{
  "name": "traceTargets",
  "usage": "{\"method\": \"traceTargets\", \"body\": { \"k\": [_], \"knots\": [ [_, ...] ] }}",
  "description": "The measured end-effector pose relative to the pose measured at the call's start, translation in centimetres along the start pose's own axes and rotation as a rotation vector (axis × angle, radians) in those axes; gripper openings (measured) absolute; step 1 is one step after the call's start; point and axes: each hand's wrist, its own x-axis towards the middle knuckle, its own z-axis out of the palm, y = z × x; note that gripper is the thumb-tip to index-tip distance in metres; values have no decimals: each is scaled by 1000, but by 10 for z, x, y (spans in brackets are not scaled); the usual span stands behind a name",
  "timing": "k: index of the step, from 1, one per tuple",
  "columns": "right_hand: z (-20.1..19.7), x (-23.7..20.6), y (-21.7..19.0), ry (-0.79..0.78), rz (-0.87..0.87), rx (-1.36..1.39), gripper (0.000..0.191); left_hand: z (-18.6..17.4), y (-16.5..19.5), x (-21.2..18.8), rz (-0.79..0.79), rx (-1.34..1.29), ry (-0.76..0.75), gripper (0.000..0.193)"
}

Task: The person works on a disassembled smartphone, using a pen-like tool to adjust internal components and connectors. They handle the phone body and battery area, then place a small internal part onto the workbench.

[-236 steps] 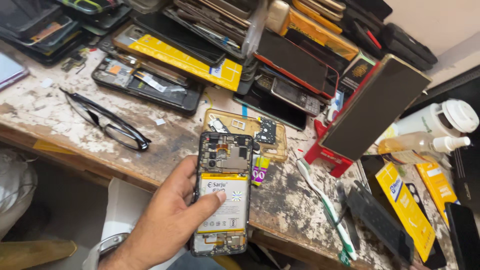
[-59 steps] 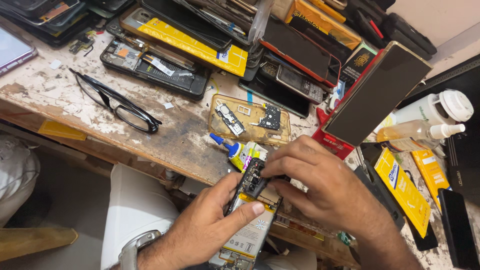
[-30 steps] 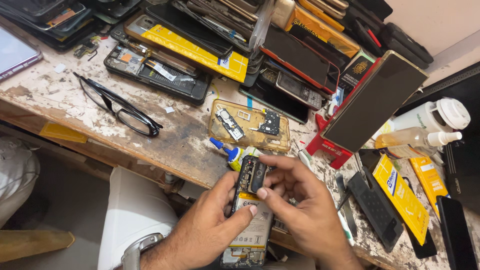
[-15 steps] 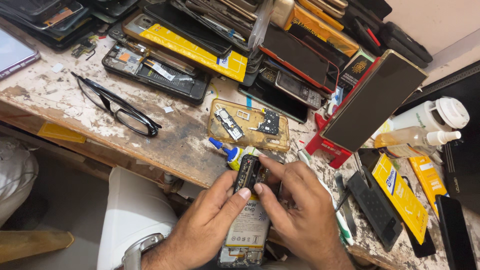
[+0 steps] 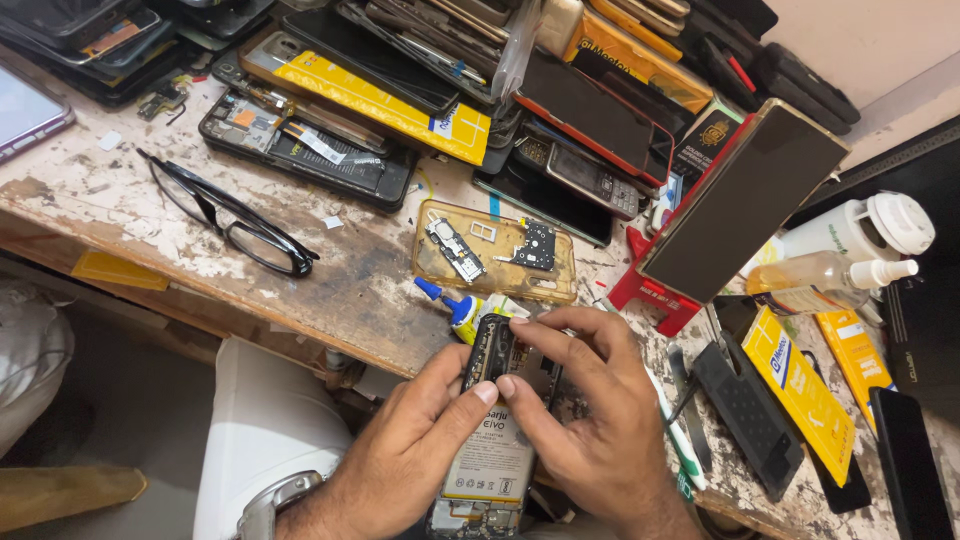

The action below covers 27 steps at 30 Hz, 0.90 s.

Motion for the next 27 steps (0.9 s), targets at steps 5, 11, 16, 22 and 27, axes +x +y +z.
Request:
{"method": "traceTargets", "body": {
  "k": [5,11,16,22,27],
  "knots": [
    [-6,2,0,-61,-67,-50,52,-5,0,0,-2,49,-3,29],
    [-7,2,1,-81,-89,-60,53,-9,-2,-2,37,88,-20,29],
    [-7,0,0,-49,-81,-81,51,-6,-3,0,31,81,-7,30],
    [-4,-2,1,3,-59,-60,48,2,-4,4,-23,-148,-21,32],
    [-6,-4,2,-24,-115,-80,54,1,-4,1,16,52,-12,31]
  ]
}}
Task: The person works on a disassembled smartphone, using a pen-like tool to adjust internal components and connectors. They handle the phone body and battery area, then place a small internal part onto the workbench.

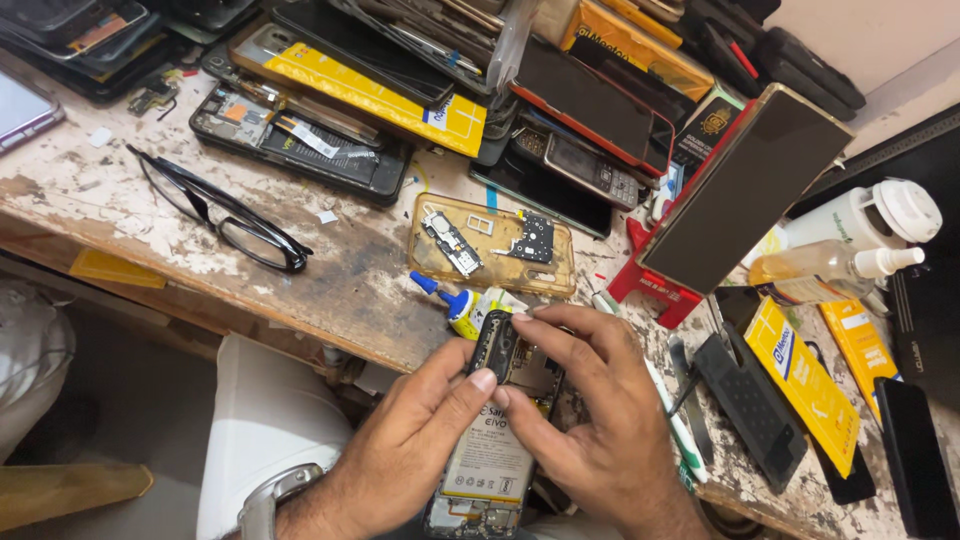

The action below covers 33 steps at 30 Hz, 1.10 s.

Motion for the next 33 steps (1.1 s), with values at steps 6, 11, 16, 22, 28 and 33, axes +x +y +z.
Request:
{"method": "traceTargets", "body": {
  "k": [6,11,16,22,28,33],
  "knots": [
    [-2,0,-1,-32,85,18,53,0,4,0,-15,93,-1,30],
    [-2,-1,-1,-21,112,10,51,1,6,-1,-35,97,-4,30],
    [-3,-2,-3,-14,58,-18,52,0,5,-1,-7,103,-9,30],
    [-5,-3,-7,16,35,-63,51,3,6,-2,-8,80,-4,27],
    [-10,2,-3,110,232,86,35,6,14,-5,49,182,19,26],
    [-9,8,8,-56,440,439,25,7,15,-9,-52,302,8,25]
  ]
}}
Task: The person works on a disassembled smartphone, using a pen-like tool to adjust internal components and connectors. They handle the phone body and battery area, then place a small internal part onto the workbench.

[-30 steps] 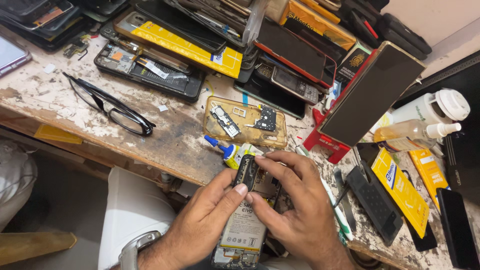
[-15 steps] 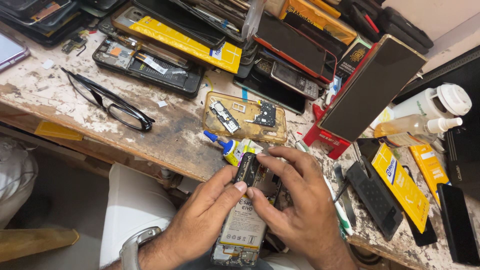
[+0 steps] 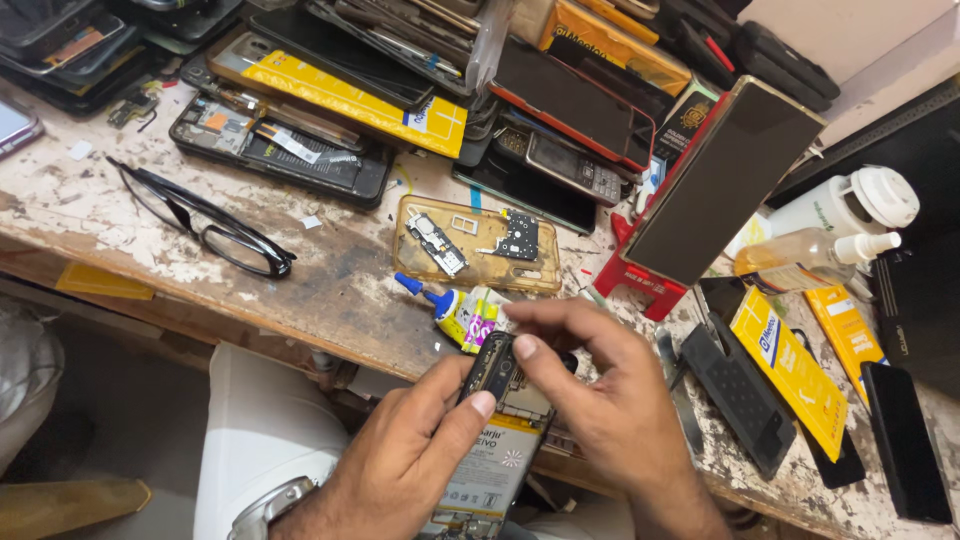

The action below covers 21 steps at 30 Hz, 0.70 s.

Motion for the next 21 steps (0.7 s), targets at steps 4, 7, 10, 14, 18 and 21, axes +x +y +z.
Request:
{"method": "traceTargets", "body": {
  "k": [4,7,10,14,18,21],
  "knots": [
    [10,2,11,-32,223,245,18,-2,-8,-2,40,39,46,23],
    [21,1,15,-28,159,243,15,-3,-16,-3,86,53,97,24],
    [24,4,11,-60,112,176,16,-7,-26,-3,6,62,124,29],
    [11,23,1,-24,-35,-94,21,-22,-36,-5,-68,-82,123,27],
    [-10,62,3,64,-259,-610,31,-36,-41,-7,-50,-327,144,30],
    [-13,87,9,-42,-447,-735,43,-43,-41,-7,-50,-436,139,30]
  ]
}}
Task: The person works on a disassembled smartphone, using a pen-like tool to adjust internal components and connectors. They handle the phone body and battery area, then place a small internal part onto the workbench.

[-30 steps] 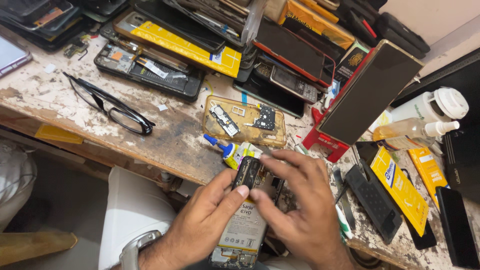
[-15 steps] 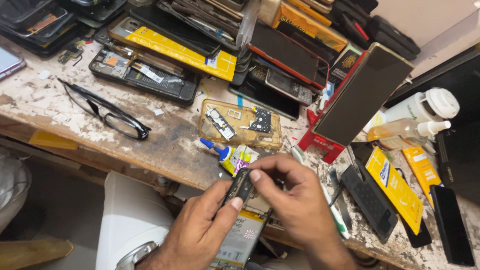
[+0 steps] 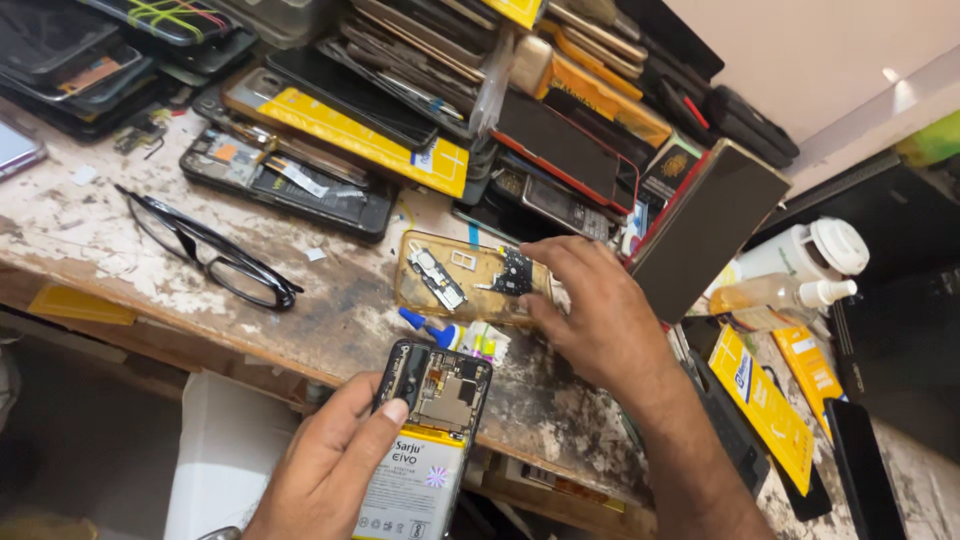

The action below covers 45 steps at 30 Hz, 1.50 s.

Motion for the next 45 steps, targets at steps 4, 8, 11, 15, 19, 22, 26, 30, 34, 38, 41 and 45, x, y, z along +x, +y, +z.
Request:
{"method": "traceTargets", "body": {
  "k": [4,8,11,15,19,22,26,30,34,38,41,45],
  "knots": [
    [4,17,5,-196,43,-52,51,-2,3,-4,-28,-86,34,33],
    [8,23,5,-292,111,-57,47,-6,7,-7,-13,-94,10,30],
    [12,24,9,-312,112,-61,45,-9,11,-7,-6,-157,-91,34],
    [13,22,16,-272,52,21,41,-9,16,-6,7,-162,-136,39],
    [14,20,19,-276,64,42,41,-9,18,-9,12,-150,-134,42],
    [13,18,19,-278,58,-2,40,-9,18,-10,-2,-151,-126,42],
    [14,15,16,-263,63,-39,40,-8,19,-10,8,-172,-128,38],
    [14,14,13,-252,65,-67,41,-1,20,-10,19,-44,-46,28],
    [13,13,13,-264,88,-38,40,2,22,-11,130,99,-11,26],
    [13,9,15,-286,66,-2,41,4,22,-15,109,58,-11,26],
    [12,13,20,-295,93,-21,45,3,23,-13,129,252,28,27],
    [9,14,24,-304,-4,4,48,6,20,-14,112,93,-14,32]
  ]
}}
